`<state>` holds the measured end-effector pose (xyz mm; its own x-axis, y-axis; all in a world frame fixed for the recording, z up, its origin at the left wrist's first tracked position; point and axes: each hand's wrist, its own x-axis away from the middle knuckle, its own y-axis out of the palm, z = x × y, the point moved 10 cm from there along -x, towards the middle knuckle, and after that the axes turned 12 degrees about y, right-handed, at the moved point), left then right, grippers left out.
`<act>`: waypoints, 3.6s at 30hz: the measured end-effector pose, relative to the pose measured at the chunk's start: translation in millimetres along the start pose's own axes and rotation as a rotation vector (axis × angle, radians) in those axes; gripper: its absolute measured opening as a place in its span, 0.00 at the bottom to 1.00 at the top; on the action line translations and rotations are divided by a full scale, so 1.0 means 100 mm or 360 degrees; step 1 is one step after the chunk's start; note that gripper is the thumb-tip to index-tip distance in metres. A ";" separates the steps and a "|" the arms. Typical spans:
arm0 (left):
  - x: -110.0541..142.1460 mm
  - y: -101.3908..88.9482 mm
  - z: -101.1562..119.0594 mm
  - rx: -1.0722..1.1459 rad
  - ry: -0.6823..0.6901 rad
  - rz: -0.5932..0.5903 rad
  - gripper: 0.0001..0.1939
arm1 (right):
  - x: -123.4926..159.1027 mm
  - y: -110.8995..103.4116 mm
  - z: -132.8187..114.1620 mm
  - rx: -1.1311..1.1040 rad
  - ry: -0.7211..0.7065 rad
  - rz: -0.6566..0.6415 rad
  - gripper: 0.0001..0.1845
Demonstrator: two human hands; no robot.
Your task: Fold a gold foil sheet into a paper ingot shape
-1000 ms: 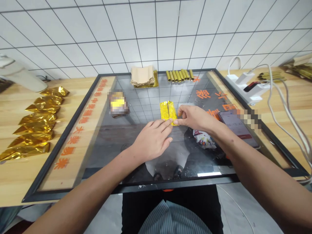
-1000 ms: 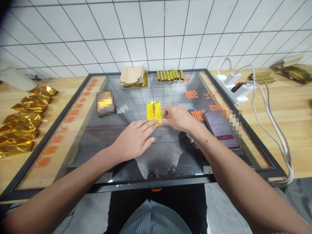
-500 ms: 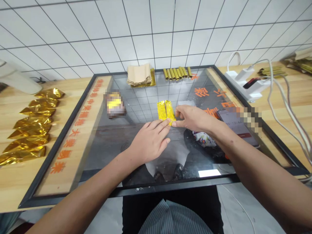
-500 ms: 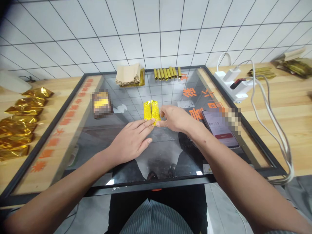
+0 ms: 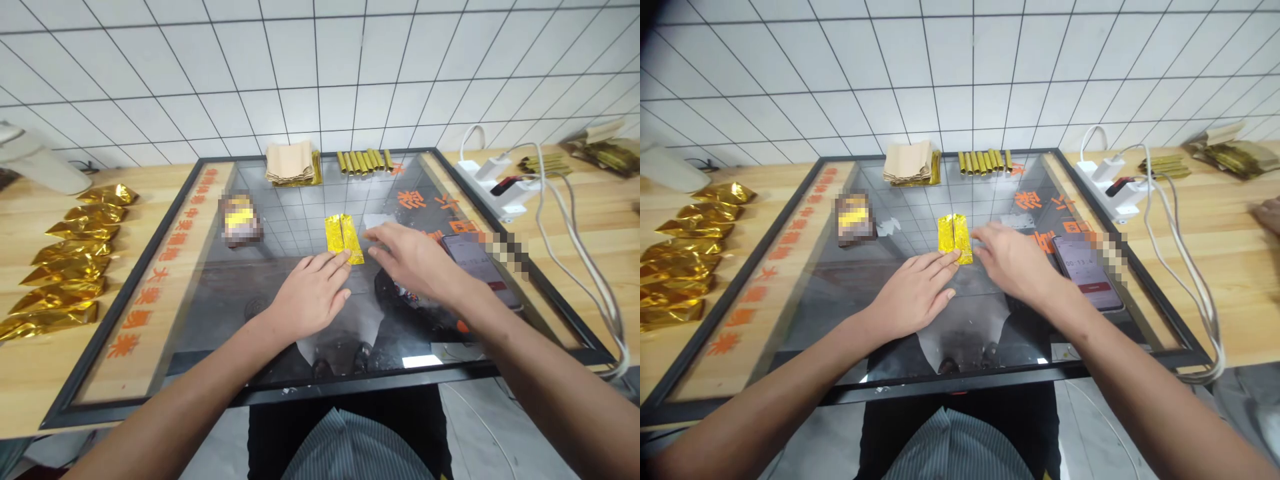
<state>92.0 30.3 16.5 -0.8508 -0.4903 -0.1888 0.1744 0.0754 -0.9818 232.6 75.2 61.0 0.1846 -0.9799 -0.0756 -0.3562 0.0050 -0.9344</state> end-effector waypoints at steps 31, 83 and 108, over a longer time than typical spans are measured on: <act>0.12 0.04 -0.01 -0.0034 -0.0253 -0.0036 0.28 | 0.45 0.34 -0.15 0.0379 -0.0488 0.0162 0.23; 0.29 0.00 -0.28 0.0117 -0.0050 -0.0016 0.35 | 0.43 0.30 -0.09 0.0179 -0.0373 0.0217 0.21; 0.13 -0.07 -0.26 0.0028 -0.0026 0.0029 0.25 | 0.18 0.29 -0.28 0.0487 -0.0574 0.0137 0.17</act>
<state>67.3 45.9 20.2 -0.8392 -0.5032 -0.2062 0.1987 0.0693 -0.9776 200.1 52.5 41.8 0.4914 -0.8421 -0.2223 -0.1082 0.1942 -0.9750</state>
